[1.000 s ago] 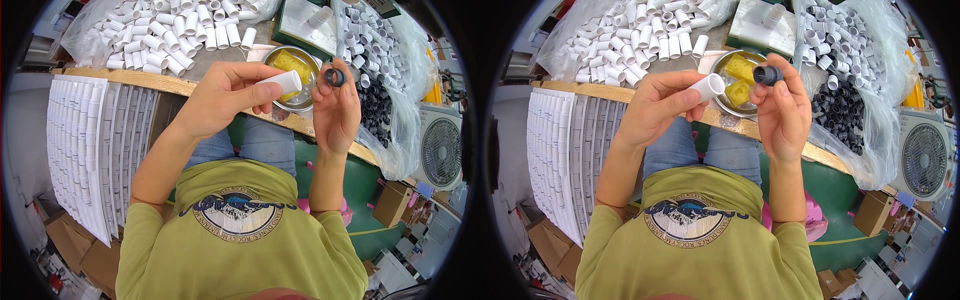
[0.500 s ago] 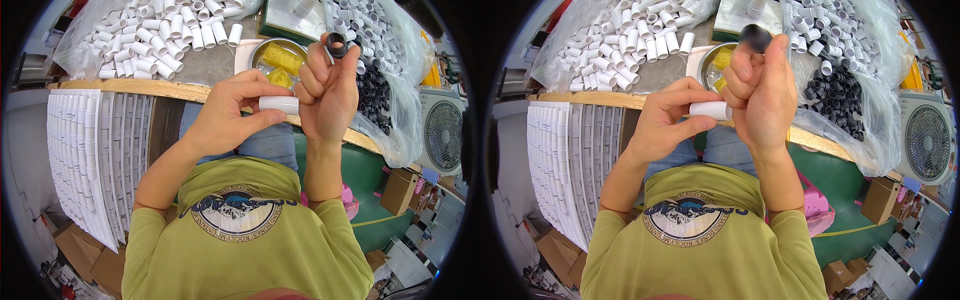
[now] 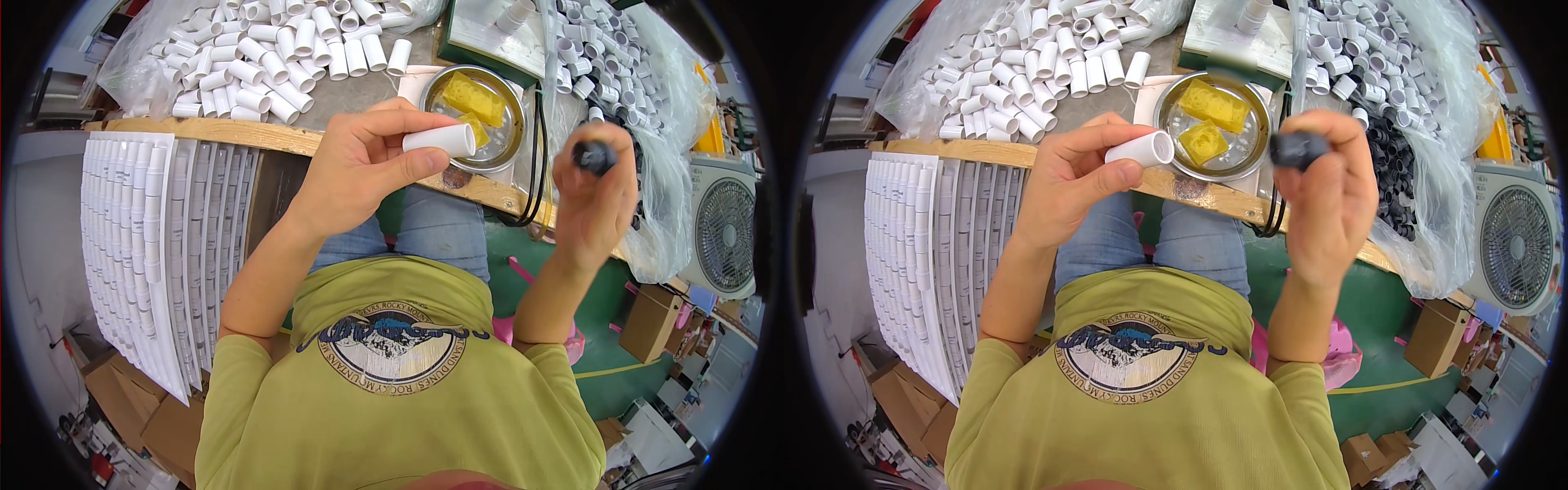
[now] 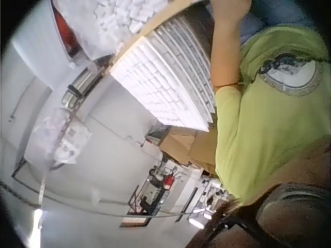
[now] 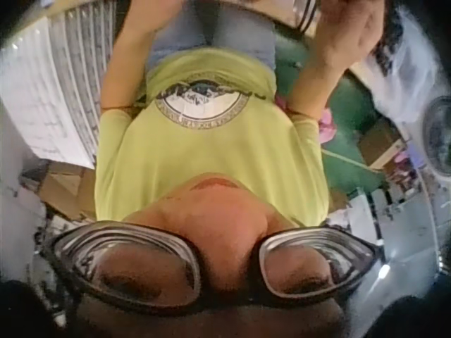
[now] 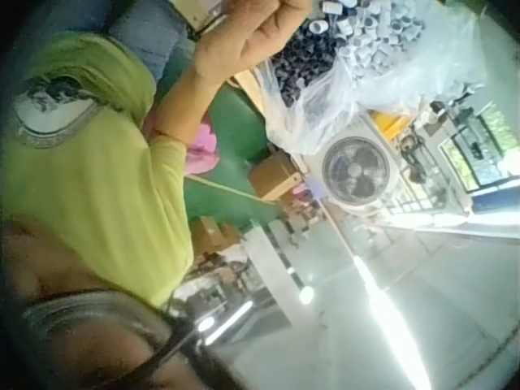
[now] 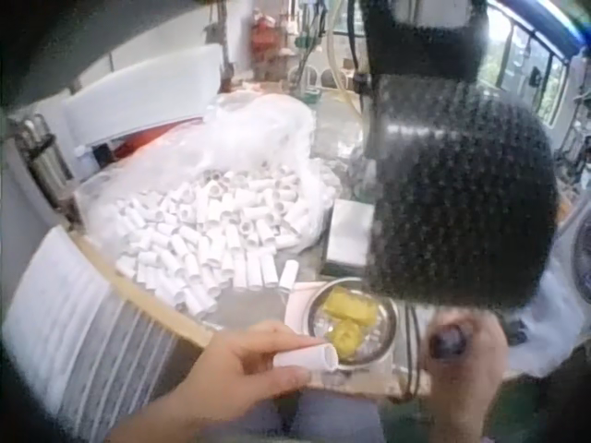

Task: Dipping black inserts into glue and assembling them into white plastic tubes.

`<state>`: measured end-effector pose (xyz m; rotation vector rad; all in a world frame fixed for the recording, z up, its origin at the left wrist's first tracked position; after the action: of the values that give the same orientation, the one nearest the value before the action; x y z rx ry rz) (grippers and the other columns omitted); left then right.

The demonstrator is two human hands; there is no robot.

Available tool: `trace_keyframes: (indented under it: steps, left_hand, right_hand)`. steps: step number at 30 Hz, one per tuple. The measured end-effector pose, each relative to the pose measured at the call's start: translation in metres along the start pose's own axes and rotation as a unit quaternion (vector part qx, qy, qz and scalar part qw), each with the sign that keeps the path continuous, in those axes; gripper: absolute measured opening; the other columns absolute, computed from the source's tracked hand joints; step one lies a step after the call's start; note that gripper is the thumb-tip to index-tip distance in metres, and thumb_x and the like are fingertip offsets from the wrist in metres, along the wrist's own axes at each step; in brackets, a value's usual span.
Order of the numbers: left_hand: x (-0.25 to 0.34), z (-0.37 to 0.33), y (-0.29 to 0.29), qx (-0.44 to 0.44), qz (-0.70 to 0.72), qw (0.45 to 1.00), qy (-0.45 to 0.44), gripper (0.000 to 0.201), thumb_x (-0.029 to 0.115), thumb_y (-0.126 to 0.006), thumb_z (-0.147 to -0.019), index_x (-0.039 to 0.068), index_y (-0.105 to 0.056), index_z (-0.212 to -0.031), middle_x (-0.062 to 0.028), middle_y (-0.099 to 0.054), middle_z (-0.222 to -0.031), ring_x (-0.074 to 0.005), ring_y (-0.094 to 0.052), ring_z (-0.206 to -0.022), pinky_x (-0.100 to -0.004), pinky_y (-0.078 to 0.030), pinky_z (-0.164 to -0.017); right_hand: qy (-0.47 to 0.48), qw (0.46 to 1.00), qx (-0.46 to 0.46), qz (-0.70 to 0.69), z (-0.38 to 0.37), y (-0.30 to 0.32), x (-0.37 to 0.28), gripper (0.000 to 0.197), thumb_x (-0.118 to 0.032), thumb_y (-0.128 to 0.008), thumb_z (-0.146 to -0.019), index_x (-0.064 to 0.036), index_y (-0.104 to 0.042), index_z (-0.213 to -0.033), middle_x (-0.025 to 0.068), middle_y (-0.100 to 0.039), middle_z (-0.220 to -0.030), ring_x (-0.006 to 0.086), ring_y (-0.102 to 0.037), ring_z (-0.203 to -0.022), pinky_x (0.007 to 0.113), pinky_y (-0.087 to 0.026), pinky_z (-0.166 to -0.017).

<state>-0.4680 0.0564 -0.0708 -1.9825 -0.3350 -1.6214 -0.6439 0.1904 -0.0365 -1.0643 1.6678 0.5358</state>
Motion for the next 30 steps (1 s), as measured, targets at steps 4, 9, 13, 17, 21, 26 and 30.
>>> trace_keyframes:
  steps: [4,9,13,17,21,26,30]
  left_hand:
    - [0.000,0.003,-0.009,-0.039,0.056,0.994,0.082,0.030,0.012,-0.061,-0.089,-0.006,-0.061,-0.114,-0.0073,-0.061,-0.096,-0.0100,-0.058,-0.076,-0.0223,-0.046,-0.063]
    - [0.000,0.006,-0.023,-0.076,0.060,0.988,0.122,0.029,0.010,-0.061,-0.089,-0.006,-0.061,-0.113,-0.0091,-0.062,-0.099,-0.0106,-0.060,-0.076,-0.0238,-0.047,-0.061]
    - [0.002,0.005,-0.031,-0.073,0.004,0.996,0.051,0.028,0.003,-0.064,-0.085,-0.006,-0.062,-0.112,-0.0093,-0.060,-0.100,-0.0124,-0.059,-0.083,-0.0253,-0.048,-0.071]
    - [0.006,0.005,-0.032,-0.083,-0.106,0.990,0.035,0.029,-0.002,-0.066,-0.082,-0.007,-0.062,-0.111,-0.0087,-0.058,-0.099,-0.0140,-0.058,-0.091,-0.0266,-0.047,-0.079]
    - [0.006,0.006,-0.033,-0.093,-0.134,0.986,0.017,0.030,-0.004,-0.066,-0.080,-0.006,-0.063,-0.110,-0.0088,-0.058,-0.097,-0.0140,-0.058,-0.090,-0.0269,-0.047,-0.078]
    - [0.005,0.006,-0.033,-0.087,-0.164,0.983,0.009,0.031,-0.005,-0.067,-0.078,-0.005,-0.064,-0.109,-0.0088,-0.059,-0.096,-0.0143,-0.059,-0.087,-0.0265,-0.048,-0.077]
    - [0.008,0.005,-0.034,-0.081,-0.173,0.982,0.001,0.030,-0.005,-0.068,-0.078,-0.005,-0.064,-0.108,-0.0088,-0.059,-0.096,-0.0145,-0.059,-0.085,-0.0266,-0.048,-0.076]
  right_hand:
    - [0.004,0.979,0.083,-0.184,-0.010,-0.002,0.015,0.031,-0.026,-0.046,-0.100,0.0021,-0.051,-0.113,0.0041,-0.052,-0.074,0.0057,-0.040,-0.058,0.020,-0.033,-0.052]
    - [0.031,0.987,0.138,0.080,-0.010,-0.022,0.011,0.024,-0.016,-0.049,-0.098,0.0006,-0.050,-0.116,0.0013,-0.056,-0.061,0.0041,-0.047,-0.054,0.017,-0.035,-0.050]
    - [0.041,0.993,0.066,0.092,-0.016,-0.040,0.018,0.023,-0.013,-0.054,-0.096,0.0013,-0.051,-0.114,0.0003,-0.057,-0.061,0.0014,-0.047,-0.054,0.017,-0.033,-0.048]
    - [-0.010,0.995,0.034,0.096,-0.016,-0.047,0.015,0.022,-0.014,-0.056,-0.095,0.0012,-0.054,-0.110,-0.0037,-0.052,-0.054,0.0001,-0.040,-0.048,0.017,-0.028,-0.043]
    - [-0.016,0.995,0.015,0.096,-0.014,-0.046,0.014,0.022,-0.015,-0.057,-0.095,0.0006,-0.054,-0.110,-0.0034,-0.053,-0.055,0.0001,-0.041,-0.049,0.017,-0.029,-0.044]
    - [-0.025,0.997,0.022,0.072,-0.014,-0.049,0.016,0.022,-0.015,-0.057,-0.095,0.0009,-0.054,-0.110,-0.0040,-0.052,-0.056,0.0000,-0.042,-0.052,0.018,-0.029,-0.045]
    - [0.006,0.992,0.014,0.123,-0.013,-0.047,0.012,0.022,-0.016,-0.057,-0.095,0.0008,-0.054,-0.110,-0.0035,-0.052,-0.057,-0.0002,-0.041,-0.051,0.018,-0.027,-0.045]
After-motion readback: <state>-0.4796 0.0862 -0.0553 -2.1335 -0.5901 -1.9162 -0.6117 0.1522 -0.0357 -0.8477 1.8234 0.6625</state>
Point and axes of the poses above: each hand's wrist, its own z-axis away from the middle knuckle, its own y-axis out of the back of the hand, x = y × z, the point moved 4 cm from there along -z, towards the middle knuckle
